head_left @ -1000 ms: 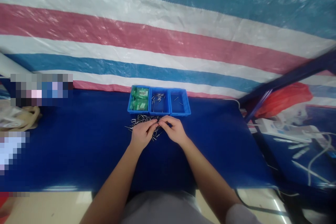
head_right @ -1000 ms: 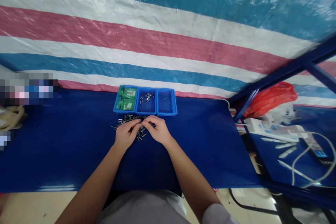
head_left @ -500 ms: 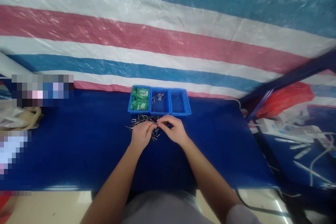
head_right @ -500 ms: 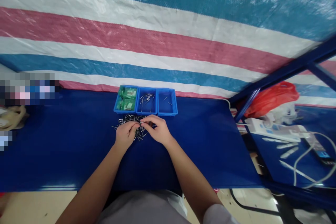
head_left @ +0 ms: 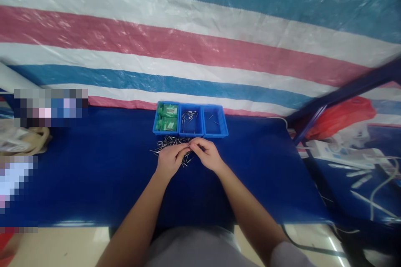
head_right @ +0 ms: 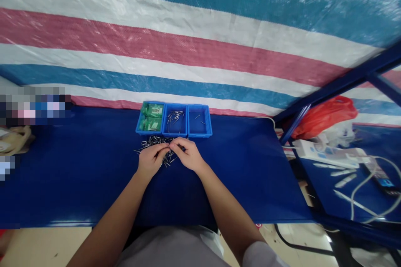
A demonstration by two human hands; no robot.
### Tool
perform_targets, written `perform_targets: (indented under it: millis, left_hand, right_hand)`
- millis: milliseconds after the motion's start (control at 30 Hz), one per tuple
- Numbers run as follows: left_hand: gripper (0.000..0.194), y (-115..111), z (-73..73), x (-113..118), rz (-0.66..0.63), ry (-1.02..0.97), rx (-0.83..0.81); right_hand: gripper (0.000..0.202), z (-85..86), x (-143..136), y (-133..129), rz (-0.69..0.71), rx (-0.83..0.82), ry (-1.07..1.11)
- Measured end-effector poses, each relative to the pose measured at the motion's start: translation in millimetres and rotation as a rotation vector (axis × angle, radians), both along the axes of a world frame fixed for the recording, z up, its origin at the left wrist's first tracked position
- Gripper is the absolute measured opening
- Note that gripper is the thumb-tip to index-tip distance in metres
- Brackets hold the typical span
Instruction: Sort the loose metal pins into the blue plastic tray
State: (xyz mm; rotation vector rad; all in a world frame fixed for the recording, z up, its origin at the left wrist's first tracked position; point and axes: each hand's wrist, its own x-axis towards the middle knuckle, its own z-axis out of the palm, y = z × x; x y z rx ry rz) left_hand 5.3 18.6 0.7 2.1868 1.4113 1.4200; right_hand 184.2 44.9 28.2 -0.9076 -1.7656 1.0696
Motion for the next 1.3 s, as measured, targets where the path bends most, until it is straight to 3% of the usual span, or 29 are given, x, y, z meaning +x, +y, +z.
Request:
perform_targets:
  millis: [233, 567, 867, 1067, 1300]
  left_hand:
    - [0.02, 0.0, 3.3, -2.0, -0.003, 0.05, -0.057]
    - [0.039, 2.8, -3.6, -4.9, 0.018, 0.092, 0.055]
    - [0.017, -2.9, 8.0, 2.1, 0.065, 0.02, -0.077]
    - [0.019, -1.8, 3.4, 1.0, 0.093, 0.042, -0.071]
    - [0.033, -1.2, 5.7, -2.0, 0.065, 0.124, -0.006]
  right_hand:
    - [0.012, 2.8, 0.6, 0.1, -0.017, 0.07, -0.027]
    - [0.011, -0.4, -0.7, -1.1, -0.016, 0.145, -0.038]
    - [0.015, 2.2, 0.3, -1.7, -0.089, 0.073, -0.095]
    - [0.013, 0.9, 0.5, -0.6, -0.101, 0.1, -0.073]
    - [0.013, 1.3, -1.9, -2.6, -0.05, 0.188, -0.083]
